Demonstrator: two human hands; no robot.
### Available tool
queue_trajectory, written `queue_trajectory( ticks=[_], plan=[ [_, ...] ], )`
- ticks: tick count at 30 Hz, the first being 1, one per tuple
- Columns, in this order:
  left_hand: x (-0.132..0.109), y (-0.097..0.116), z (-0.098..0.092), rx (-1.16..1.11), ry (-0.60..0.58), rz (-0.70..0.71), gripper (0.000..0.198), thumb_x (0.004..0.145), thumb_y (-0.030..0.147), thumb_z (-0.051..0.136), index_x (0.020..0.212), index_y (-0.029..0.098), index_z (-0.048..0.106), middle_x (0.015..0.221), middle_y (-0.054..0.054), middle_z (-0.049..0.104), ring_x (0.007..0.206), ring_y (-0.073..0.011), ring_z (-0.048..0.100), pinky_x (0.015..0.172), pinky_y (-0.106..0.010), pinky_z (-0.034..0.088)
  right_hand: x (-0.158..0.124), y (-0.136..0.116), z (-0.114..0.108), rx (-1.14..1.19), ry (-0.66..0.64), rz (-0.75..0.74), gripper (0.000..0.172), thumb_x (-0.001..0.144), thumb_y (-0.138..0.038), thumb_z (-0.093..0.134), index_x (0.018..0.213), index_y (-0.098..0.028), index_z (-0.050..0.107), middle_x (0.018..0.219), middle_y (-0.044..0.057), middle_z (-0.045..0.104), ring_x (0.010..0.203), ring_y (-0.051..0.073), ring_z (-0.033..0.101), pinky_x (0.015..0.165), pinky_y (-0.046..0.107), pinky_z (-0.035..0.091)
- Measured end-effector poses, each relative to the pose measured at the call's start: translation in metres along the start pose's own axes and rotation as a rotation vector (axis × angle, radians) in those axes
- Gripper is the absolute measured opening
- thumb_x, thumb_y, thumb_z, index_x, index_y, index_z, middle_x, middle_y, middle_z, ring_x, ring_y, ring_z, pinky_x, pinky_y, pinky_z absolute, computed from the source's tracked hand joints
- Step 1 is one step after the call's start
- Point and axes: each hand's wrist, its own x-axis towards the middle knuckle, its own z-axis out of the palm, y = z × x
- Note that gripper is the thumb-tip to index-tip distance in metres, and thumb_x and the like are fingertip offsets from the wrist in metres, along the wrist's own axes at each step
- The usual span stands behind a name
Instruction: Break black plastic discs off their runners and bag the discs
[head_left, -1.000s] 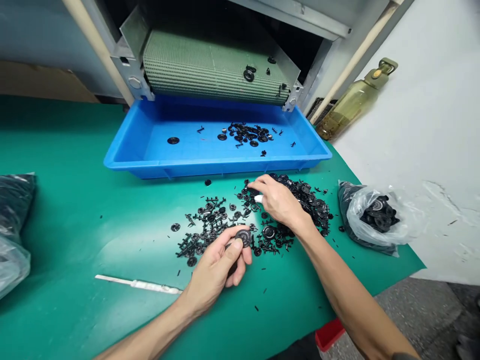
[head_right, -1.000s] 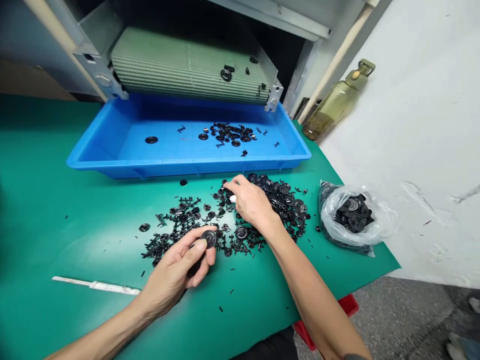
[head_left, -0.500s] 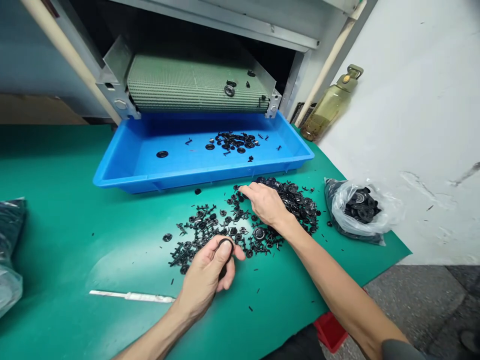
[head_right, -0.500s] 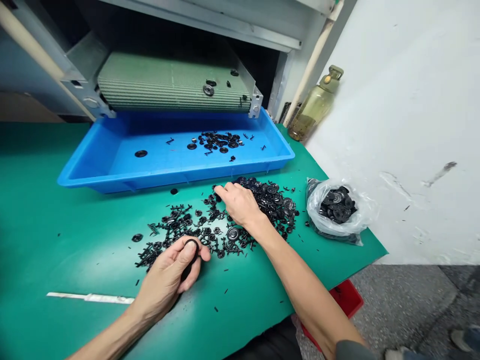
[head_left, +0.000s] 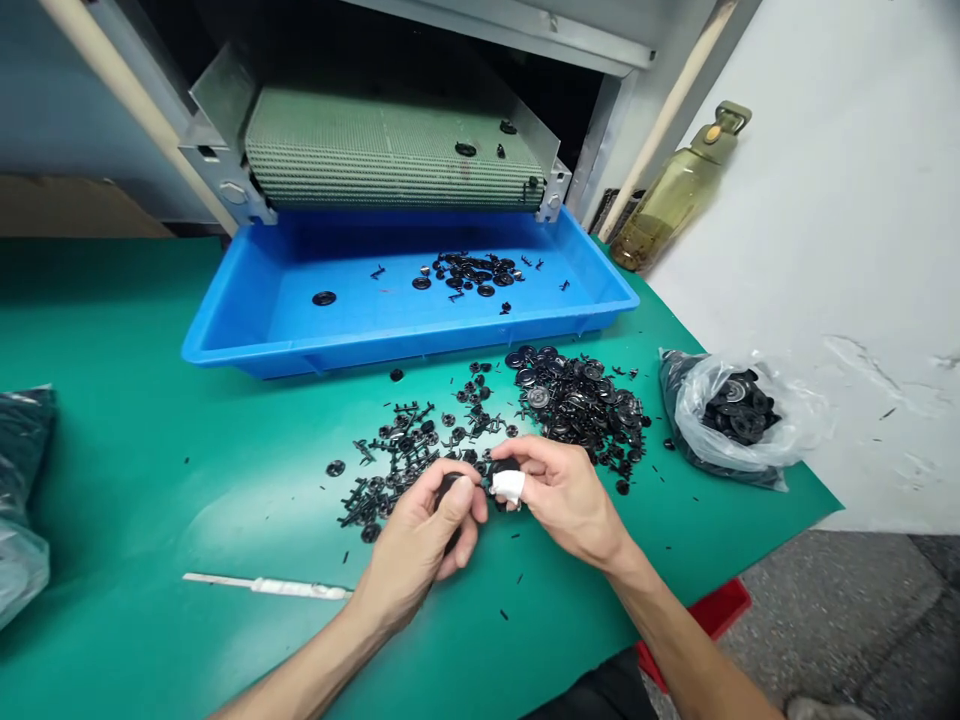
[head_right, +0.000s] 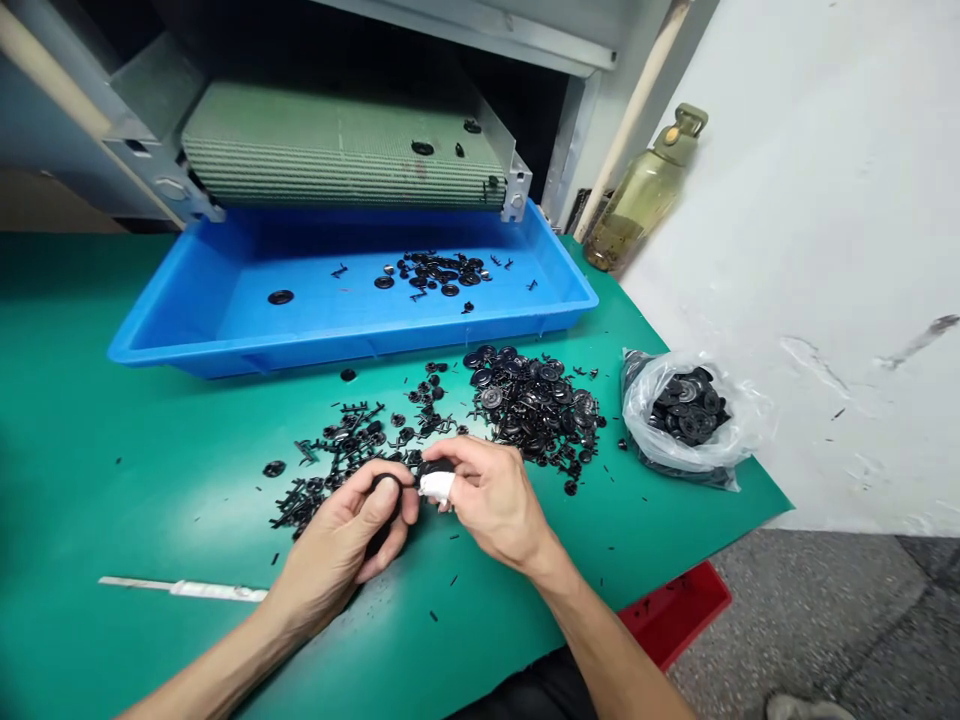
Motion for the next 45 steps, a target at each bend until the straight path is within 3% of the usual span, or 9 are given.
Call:
queue_trajectory(
  ticks=[5, 14, 22, 27, 31, 35, 38, 42, 45],
  plan=[
    [-0.004, -0.003, 0.0, 0.114, -0.062, -0.014, 0.029, 0.09, 0.049, 0.054, 0.094, 0.021, 0.049, 0.062, 0.005, 0.058, 0.037, -0.0037, 0.034, 0.034, -0.015, 0.02, -0.005, 0.003, 0.009, -0.153, 0.049, -0.07, 0.028, 0.079, -0.012, 0.053, 0.096, -0.022, 0.073, 0.086, 0.002, 0.069, 0.071, 0.013, 0.062, 0.063, 0.025, 0.049],
    [-0.011, -0.001, 0.005, 0.401, -0.01, 0.048, 0.023, 0.092, 0.042, 0.054, 0.096, 0.02, 0.054, 0.052, 0.008, 0.051, 0.047, -0.0083, 0.04, 0.048, -0.02, 0.029, -0.012, -0.009, 0.012, 0.147, 0.042, 0.209, 0.012, 0.074, -0.014, 0.06, 0.085, -0.018, 0.062, 0.063, -0.003, 0.062, 0.058, 0.011, 0.06, 0.054, 0.021, 0.045],
    [-0.012, -0.004, -0.001, 0.546, -0.211, 0.106, 0.028, 0.097, 0.041, 0.042, 0.086, 0.019, 0.055, 0.053, 0.007, 0.047, 0.052, -0.0102, 0.043, 0.055, -0.022, 0.034, -0.036, -0.012, -0.004, -0.303, -0.045, -0.171, 0.036, 0.085, -0.005, 0.048, 0.107, -0.025, 0.07, 0.089, 0.001, 0.063, 0.077, 0.011, 0.058, 0.068, 0.023, 0.044],
    [-0.014, -0.005, 0.002, 0.531, -0.224, 0.123, 0.029, 0.096, 0.042, 0.044, 0.083, 0.018, 0.055, 0.057, 0.006, 0.044, 0.047, -0.0082, 0.041, 0.047, -0.021, 0.032, -0.035, -0.01, 0.0, -0.287, -0.027, -0.096, 0.019, 0.086, -0.011, 0.054, 0.086, -0.019, 0.07, 0.071, -0.001, 0.06, 0.064, 0.011, 0.055, 0.057, 0.022, 0.04],
    [-0.011, -0.004, 0.002, 0.426, -0.158, 0.069, 0.031, 0.094, 0.044, 0.048, 0.084, 0.017, 0.058, 0.063, 0.004, 0.05, 0.042, -0.0055, 0.041, 0.041, -0.02, 0.029, -0.025, -0.006, -0.007, -0.362, 0.002, -0.043, 0.022, 0.093, -0.015, 0.044, 0.094, -0.019, 0.066, 0.069, -0.002, 0.06, 0.058, 0.011, 0.057, 0.056, 0.022, 0.045],
    [-0.006, -0.003, -0.004, 0.157, -0.098, 0.005, 0.03, 0.091, 0.045, 0.055, 0.083, 0.016, 0.057, 0.064, 0.003, 0.056, 0.039, -0.0021, 0.038, 0.041, -0.018, 0.025, -0.013, -0.007, -0.023, -0.889, -0.058, -0.164, 0.038, 0.091, -0.01, 0.041, 0.121, -0.022, 0.059, 0.109, 0.008, 0.06, 0.09, 0.02, 0.06, 0.075, 0.032, 0.049],
    [-0.004, -0.002, -0.007, -0.026, -0.091, -0.02, 0.027, 0.088, 0.043, 0.062, 0.09, 0.016, 0.059, 0.068, 0.001, 0.06, 0.039, -0.0013, 0.039, 0.04, -0.017, 0.022, -0.007, -0.009, -0.027, -1.102, -0.19, -0.159, 0.039, 0.09, -0.008, 0.04, 0.12, -0.022, 0.06, 0.11, 0.009, 0.059, 0.093, 0.021, 0.058, 0.075, 0.033, 0.05],
    [-0.003, 0.001, -0.006, -0.196, -0.103, -0.064, 0.031, 0.087, 0.039, 0.063, 0.11, 0.018, 0.06, 0.066, 0.001, 0.061, 0.039, -0.0029, 0.042, 0.039, -0.015, 0.023, -0.007, -0.004, -0.024, -1.077, -0.097, -0.173, 0.037, 0.091, -0.007, 0.037, 0.116, -0.02, 0.061, 0.105, 0.008, 0.062, 0.09, 0.02, 0.059, 0.076, 0.032, 0.05],
    [-0.002, 0.002, -0.004, -0.286, -0.137, -0.04, 0.029, 0.089, 0.043, 0.059, 0.101, 0.017, 0.064, 0.072, -0.001, 0.062, 0.041, -0.004, 0.045, 0.038, -0.015, 0.027, -0.009, 0.003, -0.026, -0.823, 0.078, -0.225, 0.032, 0.091, -0.011, 0.037, 0.104, -0.019, 0.064, 0.107, 0.009, 0.062, 0.092, 0.019, 0.061, 0.08, 0.033, 0.05]
  ],
)
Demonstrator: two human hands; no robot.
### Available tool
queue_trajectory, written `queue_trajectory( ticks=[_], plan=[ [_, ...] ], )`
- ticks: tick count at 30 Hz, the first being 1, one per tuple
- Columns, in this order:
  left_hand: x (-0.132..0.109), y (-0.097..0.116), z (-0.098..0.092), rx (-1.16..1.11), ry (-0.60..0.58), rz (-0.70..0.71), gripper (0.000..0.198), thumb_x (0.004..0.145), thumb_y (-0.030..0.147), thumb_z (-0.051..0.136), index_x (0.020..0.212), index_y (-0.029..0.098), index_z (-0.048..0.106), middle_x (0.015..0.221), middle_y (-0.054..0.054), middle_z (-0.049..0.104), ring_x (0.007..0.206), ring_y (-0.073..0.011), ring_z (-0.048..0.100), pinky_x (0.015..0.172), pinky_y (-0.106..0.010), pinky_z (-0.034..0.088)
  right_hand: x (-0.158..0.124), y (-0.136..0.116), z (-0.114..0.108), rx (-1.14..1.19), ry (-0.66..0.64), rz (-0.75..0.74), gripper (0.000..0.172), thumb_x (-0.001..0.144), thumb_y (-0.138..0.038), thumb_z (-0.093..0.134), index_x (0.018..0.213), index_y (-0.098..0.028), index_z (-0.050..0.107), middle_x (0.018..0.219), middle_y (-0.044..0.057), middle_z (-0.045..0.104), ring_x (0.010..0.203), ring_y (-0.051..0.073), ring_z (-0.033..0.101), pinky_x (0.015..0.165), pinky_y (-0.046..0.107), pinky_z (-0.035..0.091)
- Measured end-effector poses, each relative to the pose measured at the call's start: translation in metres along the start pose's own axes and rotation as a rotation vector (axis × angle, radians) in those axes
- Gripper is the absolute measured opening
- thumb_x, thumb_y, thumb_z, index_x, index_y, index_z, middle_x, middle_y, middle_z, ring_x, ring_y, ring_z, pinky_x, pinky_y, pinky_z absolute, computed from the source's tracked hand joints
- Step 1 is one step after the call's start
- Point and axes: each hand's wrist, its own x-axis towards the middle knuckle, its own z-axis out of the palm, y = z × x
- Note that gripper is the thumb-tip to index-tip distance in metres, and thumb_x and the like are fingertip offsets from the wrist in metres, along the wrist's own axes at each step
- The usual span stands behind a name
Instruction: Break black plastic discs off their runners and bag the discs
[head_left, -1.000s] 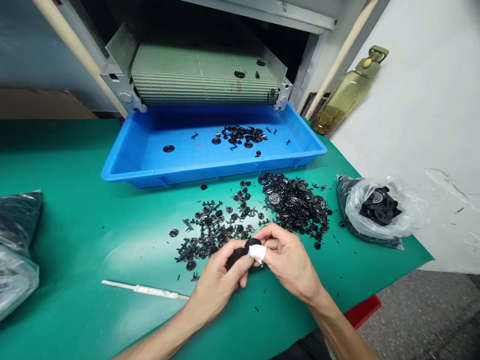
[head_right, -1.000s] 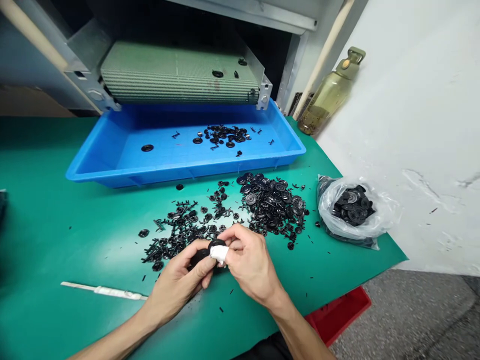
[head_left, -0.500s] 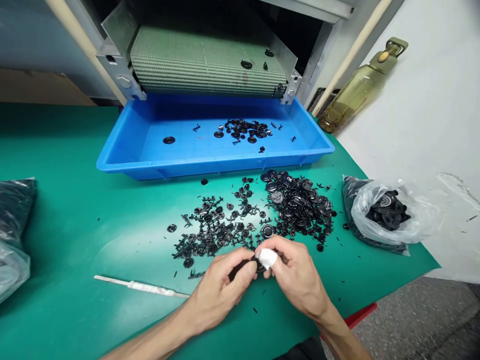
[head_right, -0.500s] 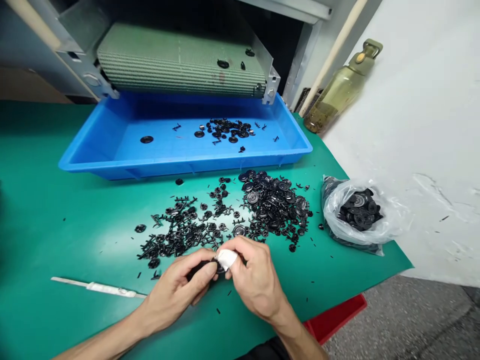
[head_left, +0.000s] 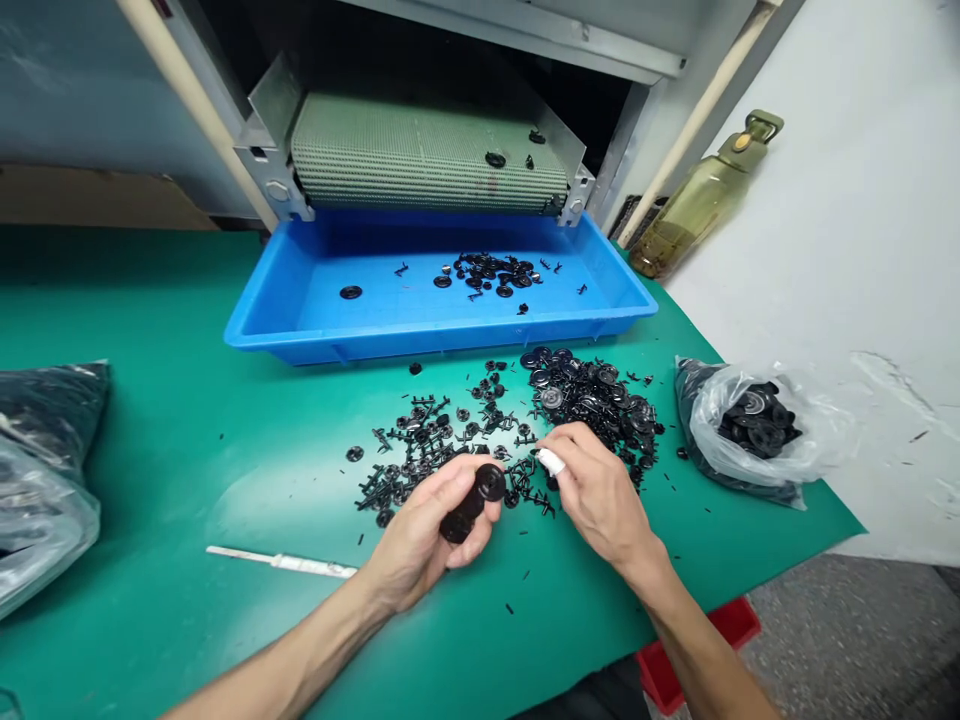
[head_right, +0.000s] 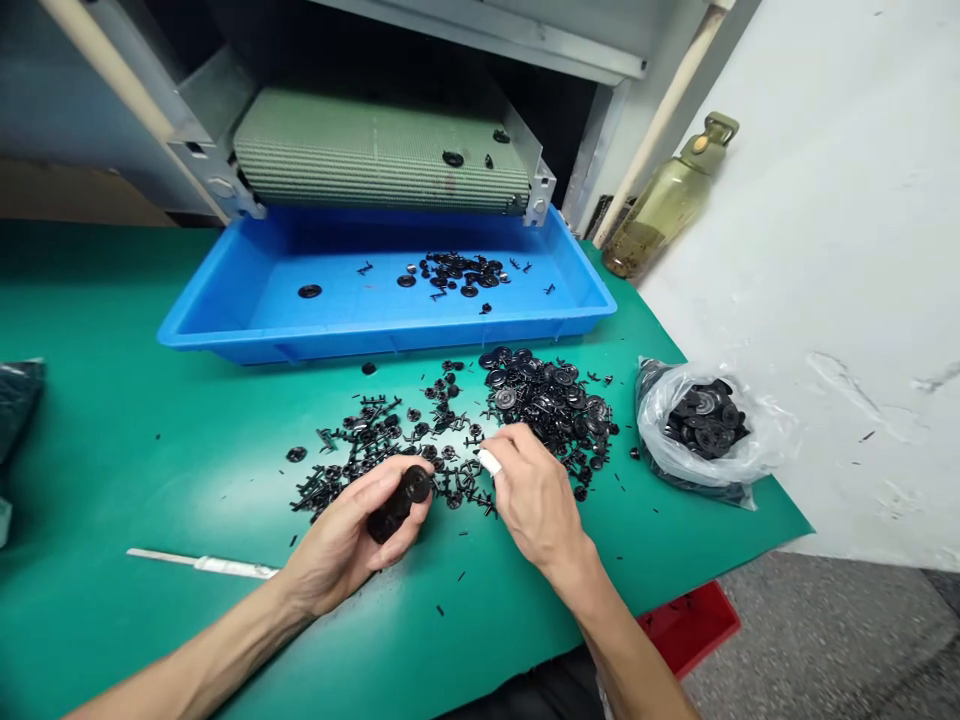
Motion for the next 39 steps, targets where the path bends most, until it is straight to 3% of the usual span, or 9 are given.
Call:
queue_trajectory(
  ticks=[2, 5, 10, 16, 20, 27, 32, 35, 39],
  plan=[
    [0.001, 0.0, 0.001, -0.016, -0.049, 0.032, 0.03, 0.088, 0.045, 0.059, 0.089, 0.016, 0.064, 0.076, -0.002, 0.062, 0.043, -0.004, 0.048, 0.038, -0.015, 0.03, -0.001, 0.004, 0.001, 0.243, 0.065, 0.113, 0.025, 0.091, -0.018, 0.041, 0.099, -0.019, 0.064, 0.094, 0.006, 0.064, 0.078, 0.017, 0.063, 0.069, 0.03, 0.051],
    [0.001, -0.001, 0.001, 0.022, -0.108, -0.019, 0.025, 0.087, 0.039, 0.063, 0.082, 0.015, 0.061, 0.08, -0.004, 0.065, 0.044, -0.0052, 0.053, 0.037, -0.015, 0.033, -0.002, 0.006, 0.0, 0.622, 0.02, 0.341, 0.024, 0.089, -0.029, 0.048, 0.107, -0.02, 0.062, 0.066, -0.002, 0.059, 0.05, 0.011, 0.055, 0.048, 0.024, 0.045],
    [0.003, -0.001, 0.0, 0.015, -0.08, -0.082, 0.017, 0.089, 0.033, 0.059, 0.09, 0.016, 0.061, 0.087, -0.007, 0.067, 0.045, -0.0062, 0.051, 0.031, -0.014, 0.027, -0.005, -0.006, 0.0, 0.867, -0.055, 0.424, 0.026, 0.088, -0.033, 0.051, 0.104, -0.017, 0.063, 0.059, -0.004, 0.058, 0.05, 0.01, 0.054, 0.054, 0.024, 0.045],
    [0.002, 0.0, 0.008, 0.089, 0.002, -0.143, 0.026, 0.088, 0.042, 0.06, 0.086, 0.016, 0.057, 0.076, -0.002, 0.062, 0.044, -0.0032, 0.043, 0.034, -0.013, 0.02, -0.008, -0.023, 0.009, 0.713, -0.109, 0.444, 0.02, 0.074, -0.018, 0.058, 0.093, -0.017, 0.063, 0.075, -0.001, 0.062, 0.052, 0.009, 0.054, 0.049, 0.021, 0.044],
    [0.002, -0.002, 0.01, 0.126, 0.013, -0.129, 0.034, 0.085, 0.05, 0.062, 0.083, 0.017, 0.052, 0.067, 0.002, 0.058, 0.04, -0.0026, 0.038, 0.034, -0.014, 0.016, -0.014, -0.029, 0.007, 0.619, -0.144, 0.262, 0.035, 0.081, -0.015, 0.052, 0.114, -0.021, 0.06, 0.092, 0.001, 0.066, 0.061, 0.011, 0.06, 0.056, 0.023, 0.049],
    [0.001, -0.01, 0.001, 0.223, -0.081, -0.121, 0.043, 0.083, 0.059, 0.06, 0.087, 0.018, 0.05, 0.057, 0.006, 0.05, 0.039, -0.0022, 0.031, 0.037, -0.016, 0.016, -0.016, -0.034, 0.003, 0.437, -0.111, -0.06, 0.032, 0.089, -0.011, 0.044, 0.112, -0.024, 0.061, 0.096, 0.001, 0.066, 0.078, 0.013, 0.06, 0.072, 0.025, 0.048],
    [0.003, -0.012, 0.002, 0.206, -0.009, -0.071, 0.039, 0.081, 0.052, 0.067, 0.091, 0.017, 0.052, 0.063, 0.007, 0.051, 0.039, -0.0013, 0.034, 0.037, -0.016, 0.015, -0.008, -0.041, 0.014, 0.331, -0.051, -0.053, 0.026, 0.093, -0.016, 0.037, 0.112, -0.019, 0.056, 0.084, 0.004, 0.064, 0.068, 0.015, 0.058, 0.063, 0.026, 0.045],
    [0.004, -0.013, 0.003, 0.226, 0.058, -0.048, 0.034, 0.084, 0.048, 0.066, 0.09, 0.018, 0.051, 0.061, 0.008, 0.049, 0.039, -0.0015, 0.032, 0.038, -0.016, 0.016, -0.006, -0.045, 0.01, 0.21, -0.119, -0.037, 0.025, 0.093, -0.016, 0.035, 0.115, -0.018, 0.048, 0.084, 0.004, 0.062, 0.065, 0.016, 0.056, 0.06, 0.027, 0.043],
    [0.003, -0.012, 0.004, 0.293, 0.077, -0.018, 0.034, 0.086, 0.048, 0.062, 0.099, 0.018, 0.052, 0.049, 0.009, 0.045, 0.04, -0.0046, 0.03, 0.04, -0.018, 0.016, -0.004, -0.049, -0.002, 0.233, -0.229, -0.075, 0.023, 0.096, -0.015, 0.033, 0.114, -0.021, 0.044, 0.098, 0.005, 0.059, 0.079, 0.016, 0.057, 0.07, 0.027, 0.047]
  ],
)
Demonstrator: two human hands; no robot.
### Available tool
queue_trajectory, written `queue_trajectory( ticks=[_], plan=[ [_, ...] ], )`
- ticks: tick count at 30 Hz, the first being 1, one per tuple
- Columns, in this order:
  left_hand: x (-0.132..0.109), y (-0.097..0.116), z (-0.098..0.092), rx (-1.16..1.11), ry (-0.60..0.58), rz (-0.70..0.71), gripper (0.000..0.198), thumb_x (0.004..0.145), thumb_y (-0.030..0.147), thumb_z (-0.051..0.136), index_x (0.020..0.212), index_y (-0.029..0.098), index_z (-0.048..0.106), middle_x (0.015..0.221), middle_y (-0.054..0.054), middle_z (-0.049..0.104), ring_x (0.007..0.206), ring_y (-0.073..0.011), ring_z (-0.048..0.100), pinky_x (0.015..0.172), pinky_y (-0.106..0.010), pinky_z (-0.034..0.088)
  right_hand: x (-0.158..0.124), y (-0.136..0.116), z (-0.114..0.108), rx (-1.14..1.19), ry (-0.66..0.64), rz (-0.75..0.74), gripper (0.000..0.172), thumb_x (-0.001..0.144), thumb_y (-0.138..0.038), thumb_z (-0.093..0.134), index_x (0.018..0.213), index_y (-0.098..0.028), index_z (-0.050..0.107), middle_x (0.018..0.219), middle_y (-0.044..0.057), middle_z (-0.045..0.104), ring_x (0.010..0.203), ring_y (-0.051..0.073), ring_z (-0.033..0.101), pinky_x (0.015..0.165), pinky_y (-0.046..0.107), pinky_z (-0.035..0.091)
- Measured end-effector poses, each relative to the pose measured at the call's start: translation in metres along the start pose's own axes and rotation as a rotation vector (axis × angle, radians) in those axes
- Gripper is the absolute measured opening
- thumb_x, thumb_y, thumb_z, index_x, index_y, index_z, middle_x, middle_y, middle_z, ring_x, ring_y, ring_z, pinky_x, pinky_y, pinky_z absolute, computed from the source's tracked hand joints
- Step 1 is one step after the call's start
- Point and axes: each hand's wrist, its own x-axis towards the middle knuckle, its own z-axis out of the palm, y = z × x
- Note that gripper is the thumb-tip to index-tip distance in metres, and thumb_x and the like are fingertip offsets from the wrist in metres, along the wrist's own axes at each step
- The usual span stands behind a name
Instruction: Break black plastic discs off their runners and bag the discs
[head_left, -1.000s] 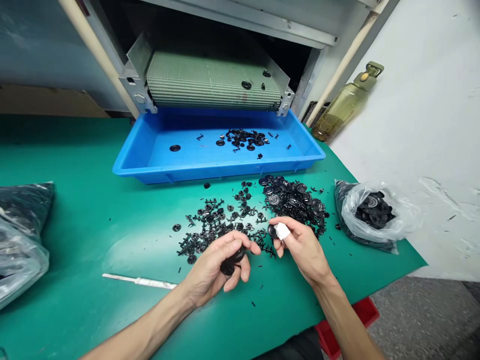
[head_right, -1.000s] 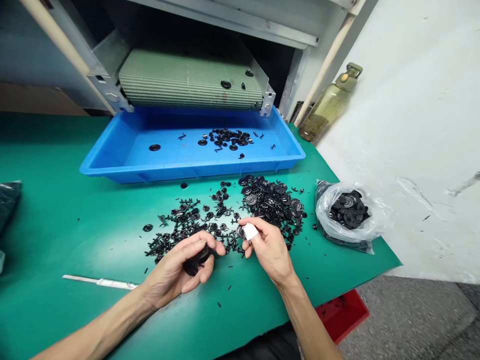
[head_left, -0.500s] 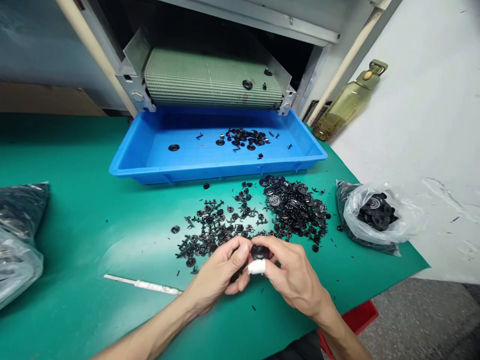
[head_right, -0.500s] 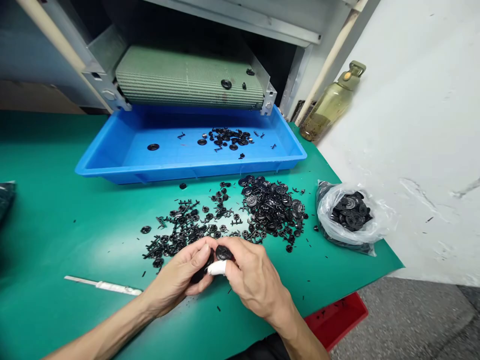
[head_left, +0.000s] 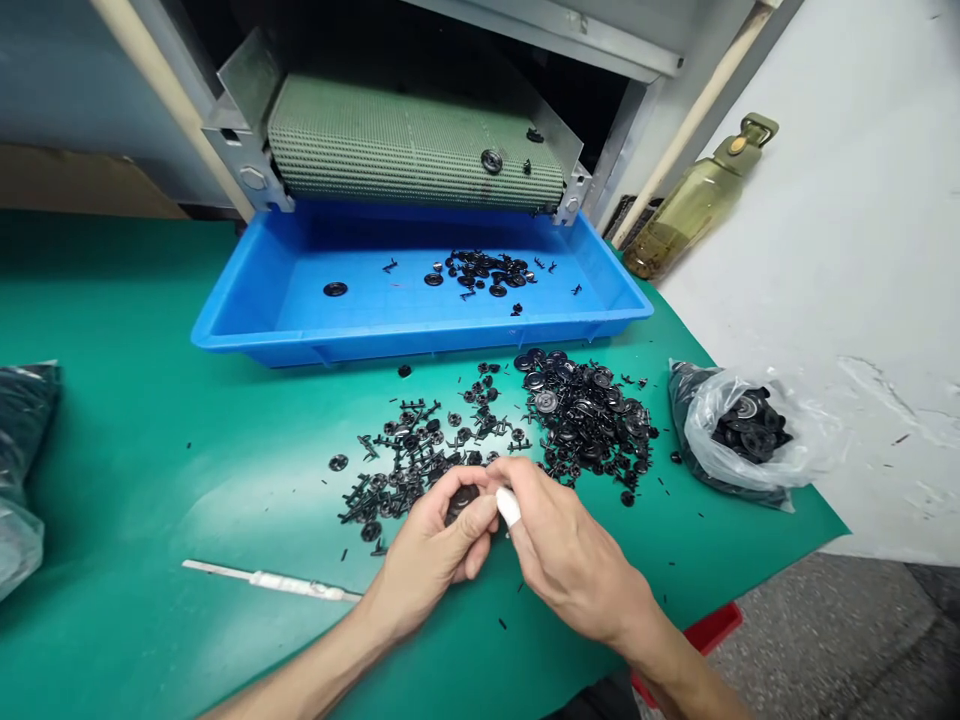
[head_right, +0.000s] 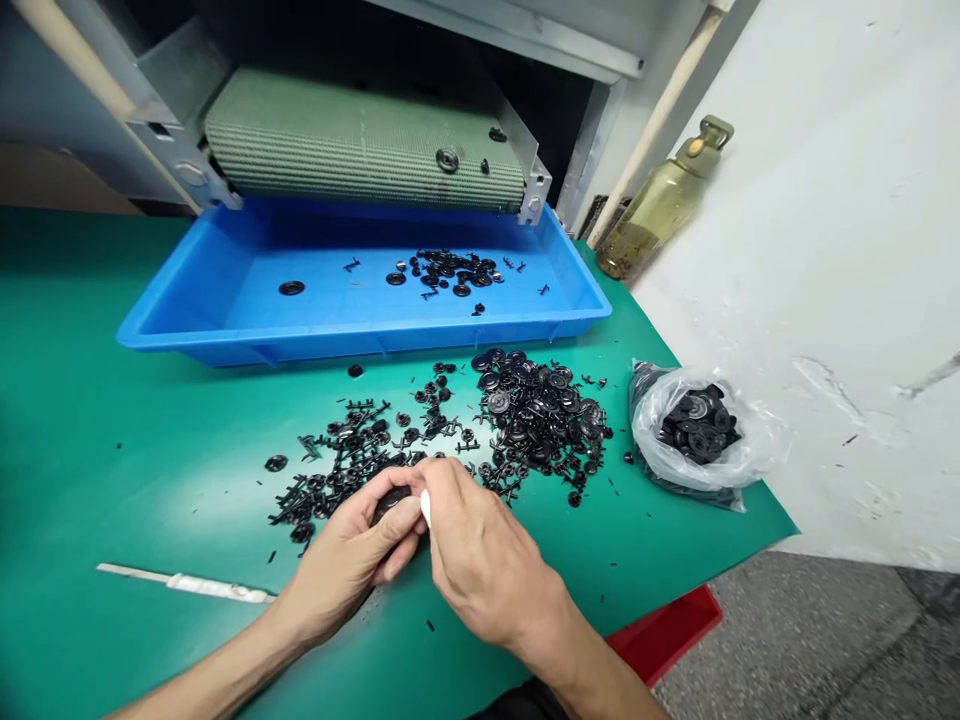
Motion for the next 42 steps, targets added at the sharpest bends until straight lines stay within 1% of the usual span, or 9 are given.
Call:
queue_trajectory(
  ticks=[4, 12, 20, 24, 27, 30, 33, 37, 42],
  plan=[
    [0.0, 0.001, -0.001, 0.004, -0.007, 0.012, 0.038, 0.089, 0.052, 0.055, 0.106, 0.018, 0.051, 0.046, 0.009, 0.045, 0.04, -0.0059, 0.027, 0.04, -0.019, 0.015, 0.002, 0.0, -0.005, 0.017, -0.014, -0.032, 0.022, 0.094, -0.013, 0.032, 0.112, -0.021, 0.043, 0.104, 0.007, 0.053, 0.089, 0.018, 0.055, 0.079, 0.031, 0.048],
    [0.0, 0.003, 0.0, 0.005, 0.023, 0.003, 0.033, 0.089, 0.05, 0.056, 0.08, 0.018, 0.052, 0.045, 0.008, 0.042, 0.041, -0.0056, 0.025, 0.041, -0.019, 0.016, 0.002, 0.017, -0.01, 0.054, 0.049, 0.014, 0.024, 0.08, -0.005, 0.043, 0.096, -0.022, 0.05, 0.094, 0.001, 0.056, 0.081, 0.015, 0.053, 0.074, 0.027, 0.045],
    [-0.002, 0.003, 0.004, 0.077, 0.03, 0.026, 0.041, 0.081, 0.054, 0.065, 0.096, 0.017, 0.054, 0.046, 0.011, 0.04, 0.043, -0.0065, 0.028, 0.042, -0.019, 0.019, 0.0, 0.015, -0.007, -0.002, 0.073, -0.011, 0.04, 0.088, -0.008, 0.039, 0.122, -0.025, 0.053, 0.099, 0.004, 0.061, 0.079, 0.015, 0.059, 0.07, 0.027, 0.048],
    [0.0, 0.002, 0.002, -0.019, 0.054, 0.01, 0.036, 0.082, 0.051, 0.065, 0.093, 0.02, 0.05, 0.047, 0.011, 0.042, 0.04, -0.0052, 0.027, 0.04, -0.018, 0.017, -0.003, 0.01, -0.009, 0.019, -0.01, 0.003, 0.03, 0.093, -0.011, 0.037, 0.115, -0.024, 0.05, 0.086, 0.001, 0.063, 0.071, 0.014, 0.06, 0.066, 0.026, 0.048],
    [0.001, 0.002, 0.001, -0.117, 0.077, 0.039, 0.03, 0.085, 0.046, 0.065, 0.09, 0.021, 0.049, 0.056, 0.009, 0.051, 0.039, -0.0026, 0.029, 0.04, -0.016, 0.016, 0.002, 0.012, -0.02, 0.026, -0.066, -0.062, 0.034, 0.09, -0.006, 0.035, 0.117, -0.023, 0.048, 0.099, 0.003, 0.064, 0.083, 0.014, 0.063, 0.073, 0.026, 0.05],
    [0.001, 0.006, 0.002, -0.213, 0.077, 0.026, 0.028, 0.086, 0.042, 0.063, 0.083, 0.02, 0.047, 0.063, 0.006, 0.058, 0.037, -0.0013, 0.033, 0.037, -0.014, 0.016, 0.02, 0.028, -0.035, -0.275, 0.036, -0.046, 0.035, 0.089, -0.005, 0.033, 0.111, -0.021, 0.055, 0.119, 0.008, 0.06, 0.097, 0.018, 0.062, 0.082, 0.031, 0.049],
    [-0.001, 0.009, 0.001, -0.248, 0.048, -0.003, 0.027, 0.087, 0.04, 0.063, 0.081, 0.018, 0.049, 0.072, 0.0, 0.065, 0.038, -0.0021, 0.04, 0.034, -0.013, 0.02, 0.045, 0.048, -0.043, -0.568, 0.171, 0.184, 0.029, 0.089, -0.008, 0.038, 0.107, -0.017, 0.059, 0.106, 0.011, 0.062, 0.086, 0.022, 0.062, 0.073, 0.033, 0.048],
    [-0.002, 0.01, -0.002, -0.253, 0.024, -0.049, 0.025, 0.084, 0.036, 0.068, 0.093, 0.015, 0.057, 0.077, -0.004, 0.067, 0.038, -0.0027, 0.044, 0.031, -0.013, 0.023, 0.064, 0.059, -0.042, -0.598, 0.19, 0.241, 0.023, 0.085, -0.009, 0.043, 0.096, -0.017, 0.061, 0.095, 0.01, 0.059, 0.072, 0.02, 0.06, 0.061, 0.029, 0.042],
    [-0.003, 0.012, -0.005, -0.357, 0.007, -0.028, 0.029, 0.082, 0.032, 0.07, 0.104, 0.014, 0.062, 0.088, -0.007, 0.066, 0.051, -0.0067, 0.055, 0.035, -0.013, 0.035, 0.051, 0.057, -0.04, -0.49, 0.234, 0.187, 0.022, 0.082, -0.008, 0.043, 0.094, -0.018, 0.058, 0.087, 0.003, 0.056, 0.069, 0.016, 0.054, 0.062, 0.027, 0.04]
  ],
)
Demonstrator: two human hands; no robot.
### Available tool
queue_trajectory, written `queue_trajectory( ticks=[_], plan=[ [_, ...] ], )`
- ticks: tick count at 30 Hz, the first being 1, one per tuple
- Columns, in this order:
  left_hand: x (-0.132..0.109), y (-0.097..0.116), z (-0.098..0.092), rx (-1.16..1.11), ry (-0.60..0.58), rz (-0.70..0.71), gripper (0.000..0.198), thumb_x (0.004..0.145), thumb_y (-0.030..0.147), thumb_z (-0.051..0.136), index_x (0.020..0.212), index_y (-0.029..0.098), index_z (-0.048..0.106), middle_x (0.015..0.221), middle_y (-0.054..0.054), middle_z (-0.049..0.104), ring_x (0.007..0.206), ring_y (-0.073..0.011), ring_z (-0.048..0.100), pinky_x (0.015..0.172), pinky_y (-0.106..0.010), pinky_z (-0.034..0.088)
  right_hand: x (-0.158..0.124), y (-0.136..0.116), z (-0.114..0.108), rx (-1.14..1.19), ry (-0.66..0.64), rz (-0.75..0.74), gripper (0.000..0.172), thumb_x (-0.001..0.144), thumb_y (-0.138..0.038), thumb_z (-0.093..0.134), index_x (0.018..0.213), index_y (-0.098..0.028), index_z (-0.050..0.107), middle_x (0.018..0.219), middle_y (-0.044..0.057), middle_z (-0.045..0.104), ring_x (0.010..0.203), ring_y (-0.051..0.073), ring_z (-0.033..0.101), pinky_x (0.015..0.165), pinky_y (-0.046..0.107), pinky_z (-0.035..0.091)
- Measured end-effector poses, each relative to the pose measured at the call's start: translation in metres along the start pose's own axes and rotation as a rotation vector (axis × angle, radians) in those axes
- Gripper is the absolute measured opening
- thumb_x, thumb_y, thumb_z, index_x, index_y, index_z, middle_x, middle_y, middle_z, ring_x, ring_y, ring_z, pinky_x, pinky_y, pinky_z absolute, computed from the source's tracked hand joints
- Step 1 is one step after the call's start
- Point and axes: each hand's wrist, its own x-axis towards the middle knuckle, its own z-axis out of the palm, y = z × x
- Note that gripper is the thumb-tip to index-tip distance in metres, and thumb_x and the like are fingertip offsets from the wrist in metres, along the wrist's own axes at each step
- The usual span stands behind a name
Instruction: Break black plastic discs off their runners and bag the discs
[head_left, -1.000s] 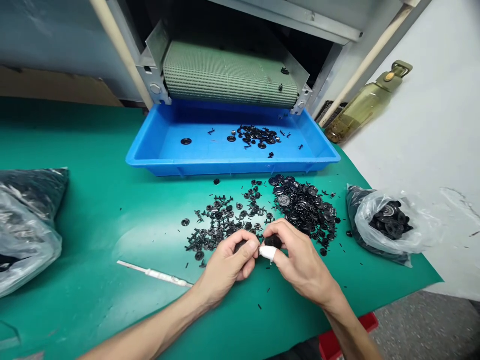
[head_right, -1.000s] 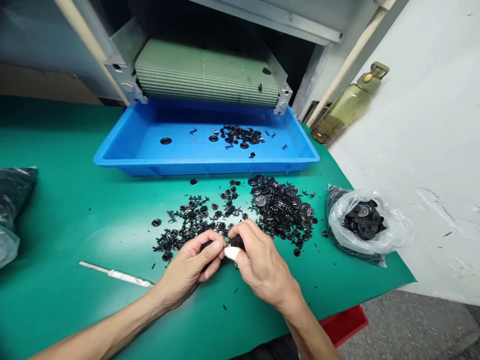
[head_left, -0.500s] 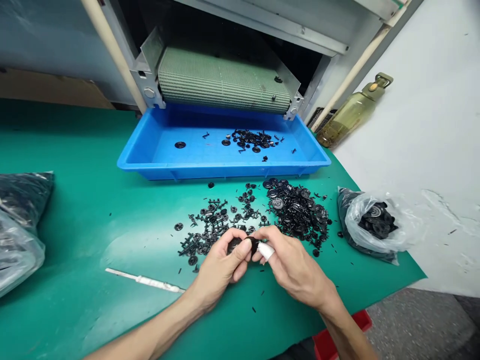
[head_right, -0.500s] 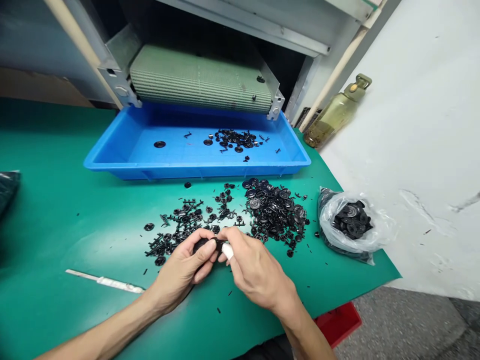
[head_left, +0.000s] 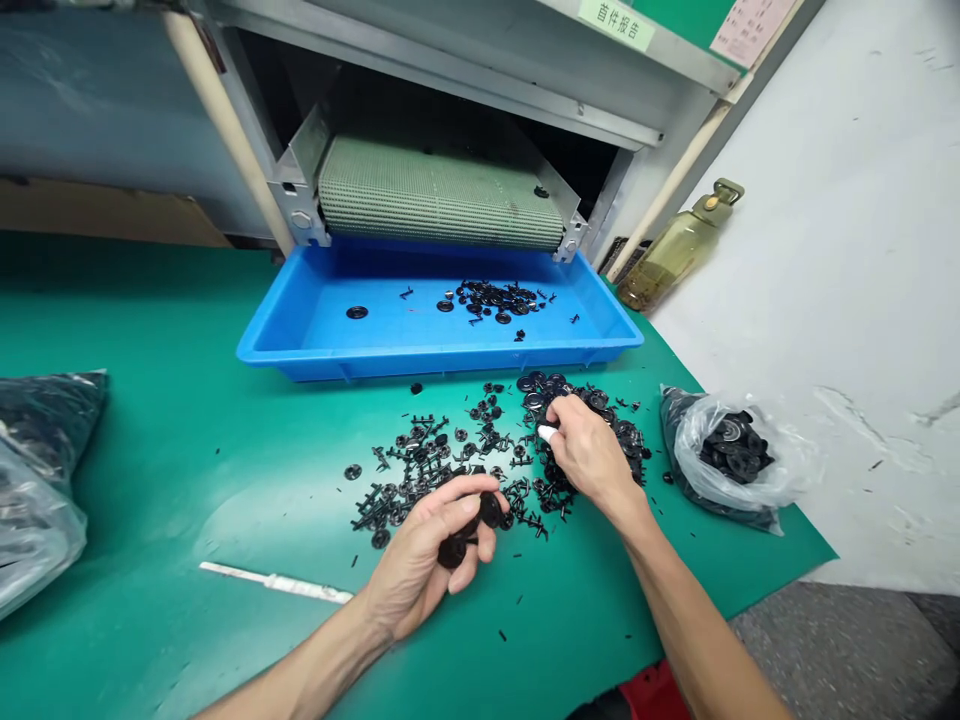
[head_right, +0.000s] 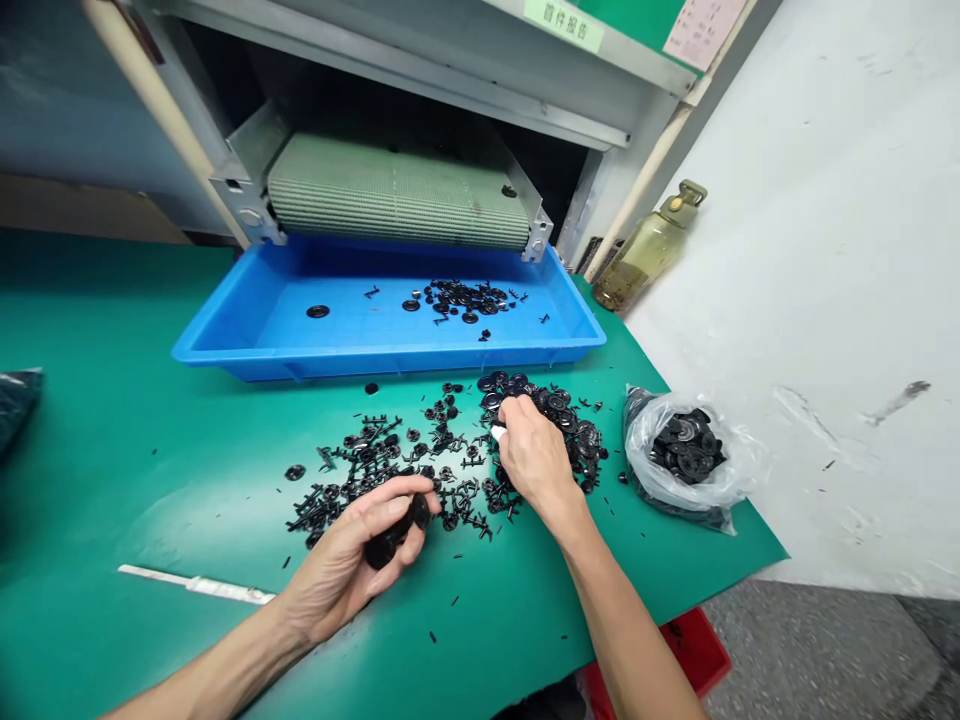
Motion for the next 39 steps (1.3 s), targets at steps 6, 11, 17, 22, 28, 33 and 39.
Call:
queue_trajectory(
  ticks=[6, 11, 17, 22, 28, 33, 39],
  plan=[
    [0.002, -0.003, 0.002, 0.046, -0.066, 0.014, 0.033, 0.086, 0.046, 0.061, 0.074, 0.016, 0.054, 0.07, -0.003, 0.061, 0.048, -0.0086, 0.053, 0.032, -0.013, 0.036, -0.03, -0.005, -0.002, 0.335, -0.031, -0.076, 0.042, 0.085, -0.007, 0.04, 0.12, -0.02, 0.058, 0.085, 0.0, 0.058, 0.07, 0.012, 0.057, 0.064, 0.024, 0.044],
    [0.002, -0.008, 0.009, 0.198, 0.034, -0.012, 0.03, 0.089, 0.049, 0.057, 0.088, 0.019, 0.052, 0.056, 0.004, 0.054, 0.037, -0.0037, 0.033, 0.03, -0.011, 0.024, -0.049, -0.029, 0.004, 0.637, -0.088, -0.1, 0.034, 0.083, -0.005, 0.046, 0.103, -0.022, 0.068, 0.077, -0.002, 0.061, 0.064, 0.011, 0.056, 0.061, 0.023, 0.041],
    [0.0, -0.009, 0.012, 0.107, 0.083, -0.061, 0.041, 0.086, 0.059, 0.056, 0.084, 0.017, 0.052, 0.052, 0.005, 0.048, 0.043, -0.0038, 0.028, 0.033, -0.009, 0.018, -0.052, -0.055, 0.022, 0.698, -0.074, -0.136, 0.019, 0.087, -0.01, 0.048, 0.083, -0.02, 0.063, 0.071, -0.003, 0.06, 0.063, 0.01, 0.053, 0.062, 0.021, 0.039],
    [0.002, -0.007, 0.005, 0.058, 0.081, -0.075, 0.032, 0.083, 0.047, 0.066, 0.088, 0.017, 0.057, 0.053, 0.007, 0.044, 0.043, -0.0028, 0.025, 0.034, -0.008, 0.017, -0.037, -0.046, 0.012, 0.533, -0.262, -0.123, 0.02, 0.093, -0.012, 0.039, 0.101, -0.021, 0.054, 0.063, -0.007, 0.057, 0.056, 0.009, 0.054, 0.058, 0.019, 0.039],
    [0.002, -0.003, -0.001, -0.057, 0.034, -0.123, 0.024, 0.087, 0.037, 0.064, 0.1, 0.017, 0.064, 0.058, 0.003, 0.051, 0.042, -0.0041, 0.035, 0.03, -0.009, 0.024, 0.023, -0.011, -0.005, -0.135, -0.134, 0.014, 0.028, 0.094, -0.014, 0.036, 0.11, -0.016, 0.058, 0.103, 0.01, 0.06, 0.079, 0.02, 0.059, 0.065, 0.029, 0.041],
    [0.001, -0.001, 0.001, -0.147, -0.022, -0.031, 0.021, 0.086, 0.038, 0.065, 0.082, 0.017, 0.064, 0.08, -0.003, 0.059, 0.059, -0.0101, 0.057, 0.032, -0.011, 0.041, 0.043, 0.001, 0.008, -0.152, -0.156, -0.004, 0.033, 0.085, -0.006, 0.042, 0.108, -0.017, 0.063, 0.105, 0.011, 0.057, 0.079, 0.021, 0.059, 0.063, 0.029, 0.041],
    [0.001, -0.004, -0.001, -0.082, -0.058, -0.073, 0.014, 0.086, 0.028, 0.067, 0.094, 0.017, 0.066, 0.088, -0.004, 0.058, 0.061, -0.0094, 0.054, 0.03, -0.01, 0.035, 0.028, 0.01, 0.016, 0.052, -0.019, 0.014, 0.033, 0.088, -0.01, 0.039, 0.105, -0.019, 0.065, 0.108, 0.01, 0.06, 0.092, 0.022, 0.059, 0.078, 0.032, 0.046]
  ],
)
